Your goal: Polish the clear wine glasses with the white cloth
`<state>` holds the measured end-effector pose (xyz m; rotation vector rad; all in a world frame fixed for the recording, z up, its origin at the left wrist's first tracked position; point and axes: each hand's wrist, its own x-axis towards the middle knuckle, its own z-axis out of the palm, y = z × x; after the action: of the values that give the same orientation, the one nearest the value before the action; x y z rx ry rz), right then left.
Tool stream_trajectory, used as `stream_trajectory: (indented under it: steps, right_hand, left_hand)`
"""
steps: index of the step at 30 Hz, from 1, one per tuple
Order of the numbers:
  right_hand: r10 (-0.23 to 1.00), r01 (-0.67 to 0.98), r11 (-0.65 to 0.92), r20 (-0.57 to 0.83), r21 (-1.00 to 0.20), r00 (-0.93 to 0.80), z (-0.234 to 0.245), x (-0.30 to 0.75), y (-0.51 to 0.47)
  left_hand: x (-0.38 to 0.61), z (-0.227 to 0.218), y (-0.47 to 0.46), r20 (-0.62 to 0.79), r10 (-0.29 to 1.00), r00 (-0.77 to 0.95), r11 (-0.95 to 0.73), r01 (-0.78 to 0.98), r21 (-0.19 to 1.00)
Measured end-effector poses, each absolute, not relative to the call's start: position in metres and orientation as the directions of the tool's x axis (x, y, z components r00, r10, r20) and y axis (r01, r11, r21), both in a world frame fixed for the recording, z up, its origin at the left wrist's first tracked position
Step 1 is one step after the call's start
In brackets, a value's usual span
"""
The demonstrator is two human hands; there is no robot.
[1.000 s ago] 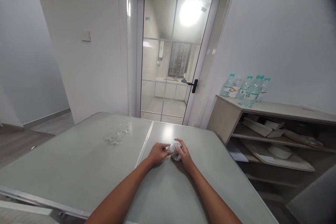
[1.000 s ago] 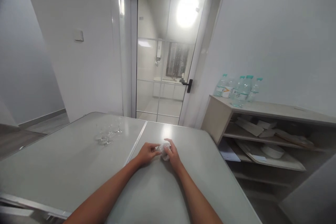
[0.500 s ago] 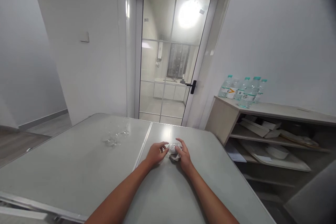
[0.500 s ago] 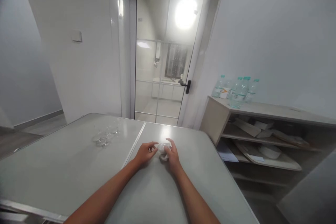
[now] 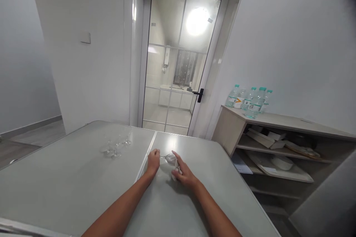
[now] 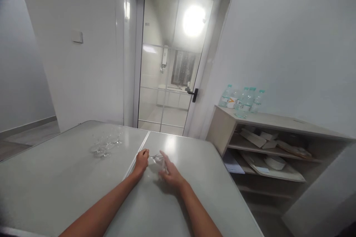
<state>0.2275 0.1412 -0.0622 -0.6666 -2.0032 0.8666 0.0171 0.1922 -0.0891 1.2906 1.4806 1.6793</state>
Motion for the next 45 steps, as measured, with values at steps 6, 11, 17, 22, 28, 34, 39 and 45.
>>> stream_trajectory:
  steps: [6,11,17,22,28,34,39,45]
  right_hand:
    - [0.526,0.275,0.753,0.297,-0.597,-0.797,-0.057,0.223,0.130]
    - [0.666,0.349,0.711,0.428,-0.610,-0.611,-0.065,0.214,0.133]
    - [0.915,-0.118,0.395,0.402,-0.911,-0.044,-0.064,0.207,0.139]
    - [0.999,-0.474,0.040,0.044,-0.880,0.002,-0.071,0.207,0.150]
    - [0.986,-0.343,0.162,0.141,-0.925,0.084,-0.070,0.219,0.155]
    - [0.826,0.213,0.564,0.542,-0.798,-0.157,-0.068,0.219,0.145]
    - [0.670,0.340,0.742,0.617,-0.578,-0.414,-0.070,0.218,0.144]
    - [0.917,-0.007,0.398,0.398,-0.917,-0.030,-0.075,0.207,0.144]
  left_hand:
    - [0.004,-0.087,0.197,0.227,0.887,-0.402,-0.207,0.094,0.974]
    - [0.014,-0.085,0.187,0.214,0.906,-0.366,-0.220,0.027,0.975]
    - [0.029,-0.077,0.170,0.400,0.885,-0.237,-0.389,0.095,0.916]
    - [0.035,-0.066,0.157,0.639,0.768,-0.042,-0.594,0.326,0.735]
    - [0.046,-0.067,0.150,0.682,0.730,0.040,-0.651,0.346,0.676]
    - [0.042,-0.079,0.167,0.276,0.935,-0.223,-0.295,-0.055,0.954]
    - [0.039,-0.086,0.179,-0.019,0.994,-0.108,-0.017,-0.319,0.947]
    - [0.035,-0.075,0.169,0.307,0.932,-0.192,-0.318,-0.027,0.948]
